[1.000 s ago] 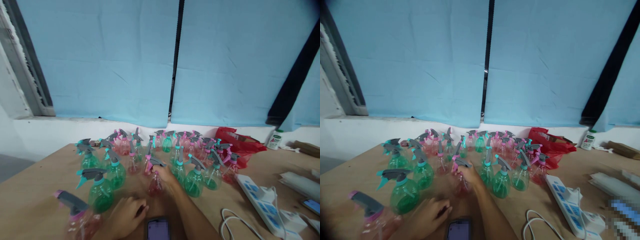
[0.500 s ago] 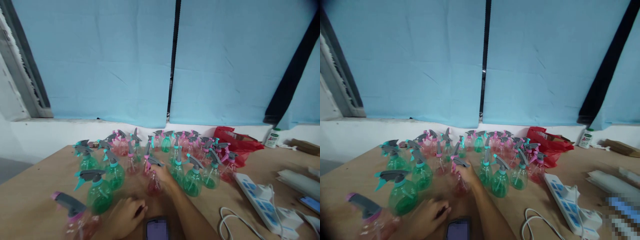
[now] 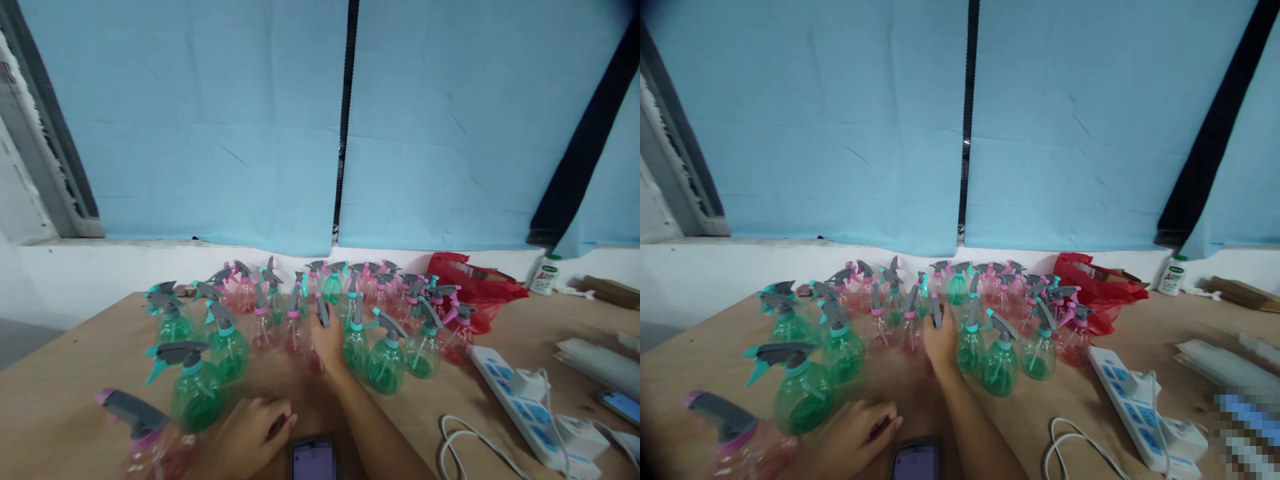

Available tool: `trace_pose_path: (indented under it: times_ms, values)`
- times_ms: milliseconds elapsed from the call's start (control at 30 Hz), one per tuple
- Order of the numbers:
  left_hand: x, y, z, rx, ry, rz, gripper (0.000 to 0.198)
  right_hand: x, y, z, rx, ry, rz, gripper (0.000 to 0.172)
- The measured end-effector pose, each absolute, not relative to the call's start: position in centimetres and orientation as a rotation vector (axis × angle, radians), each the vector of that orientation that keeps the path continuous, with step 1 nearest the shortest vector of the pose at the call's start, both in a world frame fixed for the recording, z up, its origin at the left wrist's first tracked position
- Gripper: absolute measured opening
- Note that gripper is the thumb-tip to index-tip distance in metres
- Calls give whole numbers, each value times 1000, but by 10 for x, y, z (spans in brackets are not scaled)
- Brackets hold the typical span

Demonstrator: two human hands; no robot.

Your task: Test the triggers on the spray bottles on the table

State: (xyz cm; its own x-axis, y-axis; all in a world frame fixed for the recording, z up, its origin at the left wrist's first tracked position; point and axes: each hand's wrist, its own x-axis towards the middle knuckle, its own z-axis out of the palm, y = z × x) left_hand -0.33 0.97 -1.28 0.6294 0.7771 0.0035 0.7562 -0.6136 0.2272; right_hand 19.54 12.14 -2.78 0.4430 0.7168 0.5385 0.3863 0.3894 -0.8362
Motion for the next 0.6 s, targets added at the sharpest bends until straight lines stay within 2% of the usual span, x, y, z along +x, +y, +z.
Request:
trace_pose_path:
  times_ms: [100, 300, 600]
  values:
    - [-3, 9, -12, 2631, 1255, 157, 38, 192, 121, -30, -1250, -1067, 139, 41]
    - [-2, 8, -8, 2632, 1255, 151, 39, 190, 119, -35, -1295, -1167, 102, 39]
    - [-2, 8, -11, 2684, 1247, 161, 39, 188, 128, -43, -1274, -1137, 32, 60]
